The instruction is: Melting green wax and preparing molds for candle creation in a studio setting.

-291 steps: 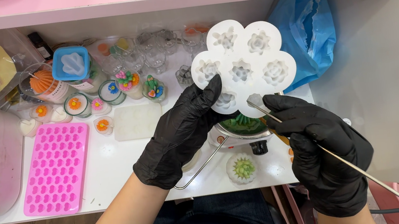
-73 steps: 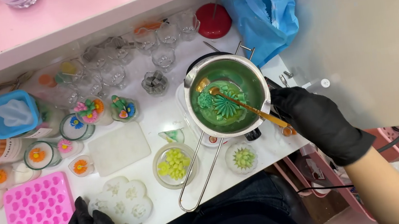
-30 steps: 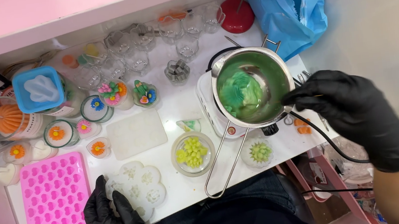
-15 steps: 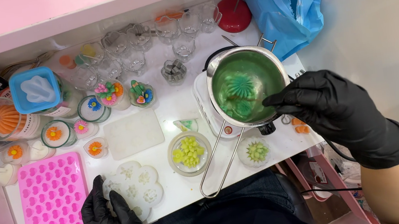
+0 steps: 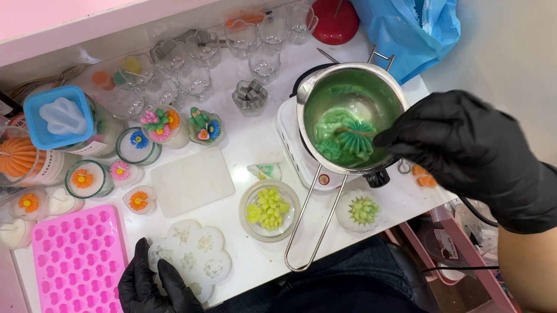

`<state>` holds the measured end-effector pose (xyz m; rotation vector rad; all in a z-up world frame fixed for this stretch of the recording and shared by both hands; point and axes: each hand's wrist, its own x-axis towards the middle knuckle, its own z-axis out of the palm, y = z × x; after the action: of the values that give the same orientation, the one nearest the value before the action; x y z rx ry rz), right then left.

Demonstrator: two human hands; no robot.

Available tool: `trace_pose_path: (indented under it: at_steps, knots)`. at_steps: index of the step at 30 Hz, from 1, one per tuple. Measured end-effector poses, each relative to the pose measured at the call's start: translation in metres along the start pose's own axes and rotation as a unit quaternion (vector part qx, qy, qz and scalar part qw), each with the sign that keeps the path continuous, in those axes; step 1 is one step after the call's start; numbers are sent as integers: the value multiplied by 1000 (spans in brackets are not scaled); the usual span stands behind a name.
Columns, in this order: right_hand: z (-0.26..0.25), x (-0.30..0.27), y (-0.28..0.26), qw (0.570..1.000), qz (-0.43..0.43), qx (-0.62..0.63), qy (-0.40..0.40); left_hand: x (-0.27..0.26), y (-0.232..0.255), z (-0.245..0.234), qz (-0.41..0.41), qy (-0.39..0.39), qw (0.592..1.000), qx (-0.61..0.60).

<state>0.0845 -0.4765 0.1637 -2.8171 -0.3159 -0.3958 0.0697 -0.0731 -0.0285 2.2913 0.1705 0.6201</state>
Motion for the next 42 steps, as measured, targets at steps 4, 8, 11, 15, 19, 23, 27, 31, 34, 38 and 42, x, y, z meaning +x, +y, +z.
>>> trace_pose_path:
  at_steps: [4, 8, 11, 15, 19, 23, 27, 31, 34, 38, 42]
  knots:
    - [3, 3, 1, 999, -39, 20, 31, 0, 0, 0, 5, 0, 1000, 5]
    - [-2, -2, -1, 988, -10, 106, 112, 1, 1, -1, -4, -3, 1000, 17]
    - [0, -9, -5, 982, 34, 159, 96, 1, 1, 0, -9, -4, 1000, 9]
    - [15, 0, -15, 986, -3, 131, 103, -1, -3, 2, -3, 1, 1000, -14]
    - [18, -3, -12, 992, -23, 50, 115, 1, -1, 2, -1, 3, 1000, -11]
    - [14, -21, -8, 987, 24, 104, 120, 1, 2, 2, -6, 2, 1000, 1]
    - [18, -13, -6, 992, -2, 83, 92, 0, 0, 4, 0, 5, 1000, -3]
    - [17, -16, 7, 993, -12, 84, 86, -1, -1, 7, -6, 7, 1000, -12]
    - [12, -19, 13, 989, -4, 123, 77, -3, -1, 5, -9, 4, 1000, -28]
    - [-2, -26, 32, 960, 57, 266, 68, -1, 2, 5, -17, 2, 1000, -16]
    - [-13, -21, 48, 960, 70, 267, 42, -2, 0, 5, -22, 0, 1000, -11]
